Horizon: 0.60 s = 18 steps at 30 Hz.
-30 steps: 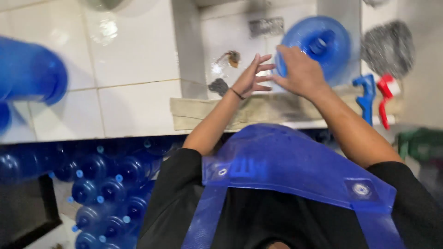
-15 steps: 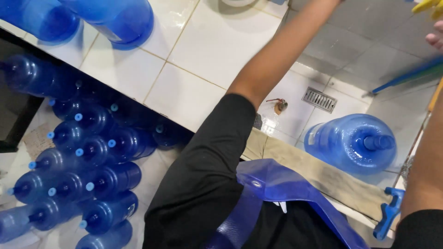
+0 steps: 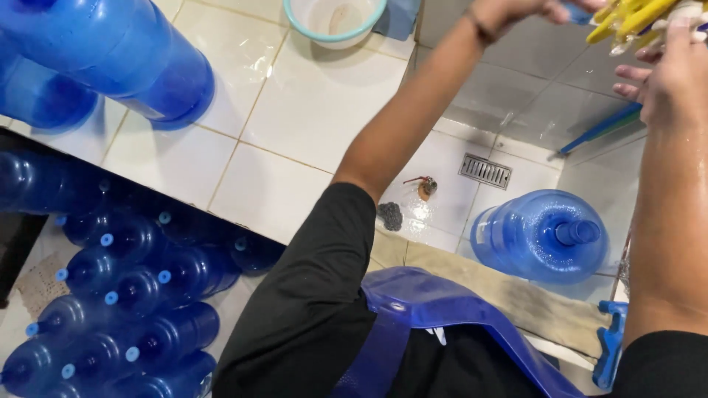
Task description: Cleaning the exterior of a large blue water jug using a brush and soap at a wash station
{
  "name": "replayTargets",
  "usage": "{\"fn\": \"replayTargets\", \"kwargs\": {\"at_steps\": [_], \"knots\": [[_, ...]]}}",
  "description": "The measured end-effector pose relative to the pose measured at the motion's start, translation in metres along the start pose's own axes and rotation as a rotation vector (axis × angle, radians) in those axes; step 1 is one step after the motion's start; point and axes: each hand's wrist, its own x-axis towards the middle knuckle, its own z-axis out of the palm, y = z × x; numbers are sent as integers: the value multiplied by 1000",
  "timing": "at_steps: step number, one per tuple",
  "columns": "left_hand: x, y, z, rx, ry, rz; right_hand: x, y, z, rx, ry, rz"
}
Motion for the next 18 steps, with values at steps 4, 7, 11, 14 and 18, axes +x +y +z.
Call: {"fn": "replayTargets", "kwargs": {"at_steps": [4, 7, 11, 14, 18], "knots": [[-42, 30, 64, -447, 497, -462, 0, -2, 5, -39, 29, -14], [-71, -7, 96, -695, 444, -462, -18, -24, 15, -92, 60, -11], [-83, -6, 107, -787, 494, -385, 5, 2, 7, -79, 139, -179], [-89, 4, 111, -773, 536, -412, -1, 2, 3, -163, 113, -265], [-94, -9, 108, -765, 530, -381, -17, -5, 7, -239, 142, -356]]}}
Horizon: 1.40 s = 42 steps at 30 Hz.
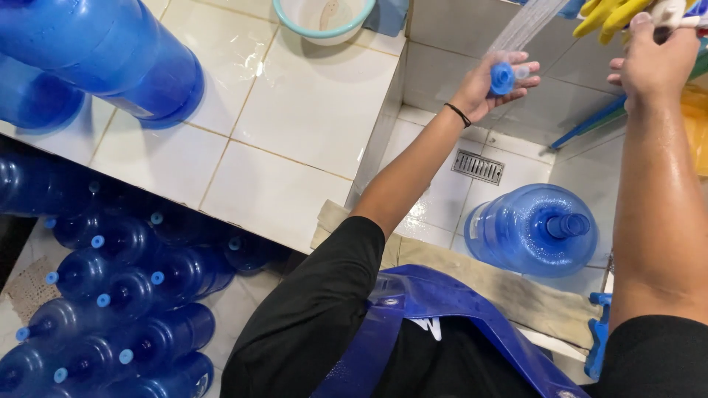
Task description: Cleaning the exterior of a large blue water jug using a brush and soap at a wash station
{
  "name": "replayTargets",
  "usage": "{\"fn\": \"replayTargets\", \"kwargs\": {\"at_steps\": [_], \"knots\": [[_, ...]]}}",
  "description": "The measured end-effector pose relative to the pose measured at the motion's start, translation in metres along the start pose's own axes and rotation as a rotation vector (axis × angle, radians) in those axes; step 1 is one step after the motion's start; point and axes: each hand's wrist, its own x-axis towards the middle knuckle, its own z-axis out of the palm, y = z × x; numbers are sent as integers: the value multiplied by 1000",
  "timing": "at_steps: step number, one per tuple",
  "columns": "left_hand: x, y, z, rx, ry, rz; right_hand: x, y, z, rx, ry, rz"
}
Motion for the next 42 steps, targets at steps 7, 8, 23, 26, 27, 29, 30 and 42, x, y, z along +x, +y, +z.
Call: {"fn": "replayTargets", "kwargs": {"at_steps": [7, 8, 23, 26, 27, 29, 30, 42], "knots": [[24, -6, -27, -61, 174, 126, -56, 26, 57, 307, -103, 364], [28, -8, -28, -59, 173, 125, -65, 21, 73, 308, -102, 364], [-19, -24, -59, 948, 436, 543, -67, 20, 214, 805, -384, 368], [20, -44, -66, 662, 266, 537, -72, 31, 207, 741, -381, 262], [31, -47, -65, 564, 251, 546, -64, 34, 207, 707, -379, 208], [67, -78, -96, 454, 247, 541, -63, 45, 200, 660, -383, 170], [102, -90, -130, 326, 10, 515, -59, 45, 203, 632, -370, 116], [110, -101, -150, 437, 78, 344, -76, 47, 229, 264, -254, -121]]}}
